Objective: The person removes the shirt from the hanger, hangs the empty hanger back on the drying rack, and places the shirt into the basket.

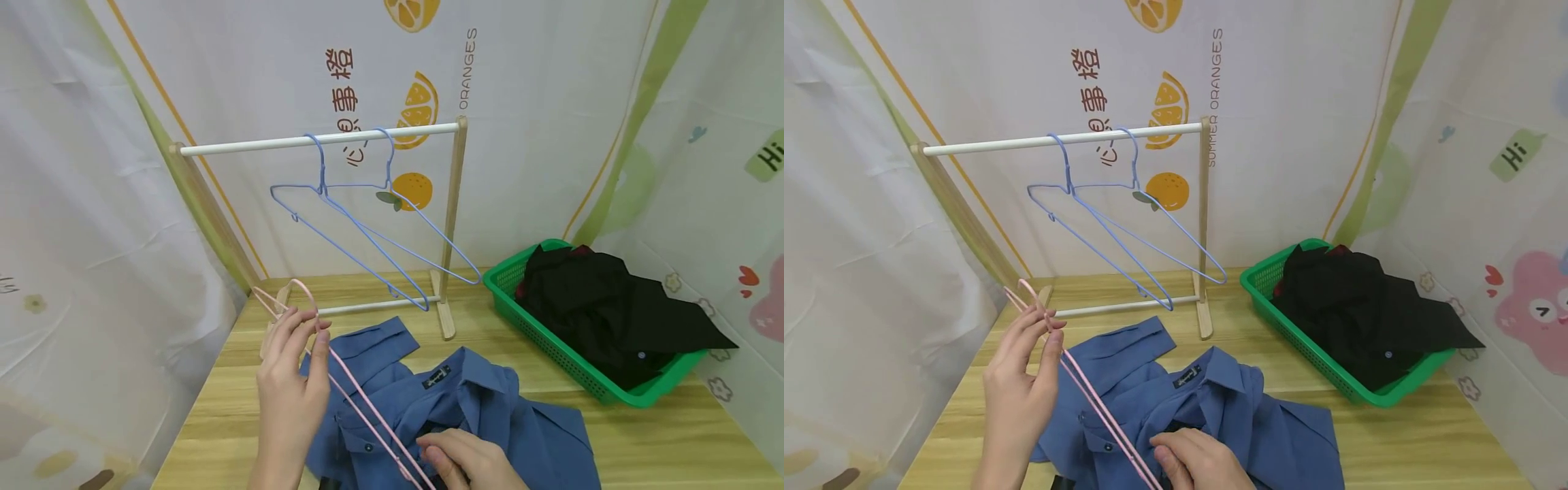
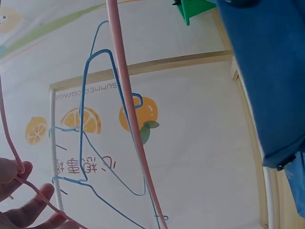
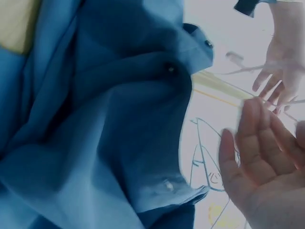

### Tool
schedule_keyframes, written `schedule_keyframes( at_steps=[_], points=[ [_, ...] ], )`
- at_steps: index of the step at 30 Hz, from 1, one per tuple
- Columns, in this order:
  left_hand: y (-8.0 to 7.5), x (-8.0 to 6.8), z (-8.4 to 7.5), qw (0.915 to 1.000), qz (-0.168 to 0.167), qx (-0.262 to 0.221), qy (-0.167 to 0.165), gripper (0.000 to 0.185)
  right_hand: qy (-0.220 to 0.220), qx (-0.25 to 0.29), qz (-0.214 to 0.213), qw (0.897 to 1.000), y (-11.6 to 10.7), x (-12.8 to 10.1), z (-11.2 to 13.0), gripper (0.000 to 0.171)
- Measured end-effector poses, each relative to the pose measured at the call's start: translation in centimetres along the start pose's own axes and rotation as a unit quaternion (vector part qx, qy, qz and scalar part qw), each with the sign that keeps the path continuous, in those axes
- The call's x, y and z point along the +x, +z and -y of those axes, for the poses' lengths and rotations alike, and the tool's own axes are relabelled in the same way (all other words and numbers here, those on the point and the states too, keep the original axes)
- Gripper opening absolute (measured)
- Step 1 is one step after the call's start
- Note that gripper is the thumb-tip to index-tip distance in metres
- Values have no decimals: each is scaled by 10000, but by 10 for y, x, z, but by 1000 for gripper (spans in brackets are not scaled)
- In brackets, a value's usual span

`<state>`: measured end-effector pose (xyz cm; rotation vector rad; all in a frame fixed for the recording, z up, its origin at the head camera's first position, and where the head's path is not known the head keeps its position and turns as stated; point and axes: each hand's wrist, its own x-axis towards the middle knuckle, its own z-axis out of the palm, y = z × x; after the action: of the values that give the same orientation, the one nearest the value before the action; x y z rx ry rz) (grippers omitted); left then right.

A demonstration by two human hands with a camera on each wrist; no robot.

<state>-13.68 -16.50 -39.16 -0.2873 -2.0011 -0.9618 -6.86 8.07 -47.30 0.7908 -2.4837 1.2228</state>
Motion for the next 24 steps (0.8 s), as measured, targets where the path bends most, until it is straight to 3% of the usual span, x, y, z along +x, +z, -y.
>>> schedule_keyframes(
  at_steps=[4,10,14,17,20,24],
  points=[
    [2,4,-1,9999,29,-7,103,14,-339,447,-244,9981,-1,1,4,17],
    [3,15,-4,9990,413,-37,187,13,-619,46,-852,9944,-4,2,15,24],
    [5,33,-4,9960,806,-82,384,14,-729,-54,-1443,9868,-10,7,19,32],
    [2,54,-2,9919,1169,-124,472,17,-623,-114,-1647,9843,-17,13,21,34],
    [-9,81,5,9812,1883,-8,432,24,-533,-152,-1622,9852,-24,19,23,34],
    [-32,127,21,9528,3026,206,157,36,-732,9,-1472,9864,-35,30,24,32]
  ],
)
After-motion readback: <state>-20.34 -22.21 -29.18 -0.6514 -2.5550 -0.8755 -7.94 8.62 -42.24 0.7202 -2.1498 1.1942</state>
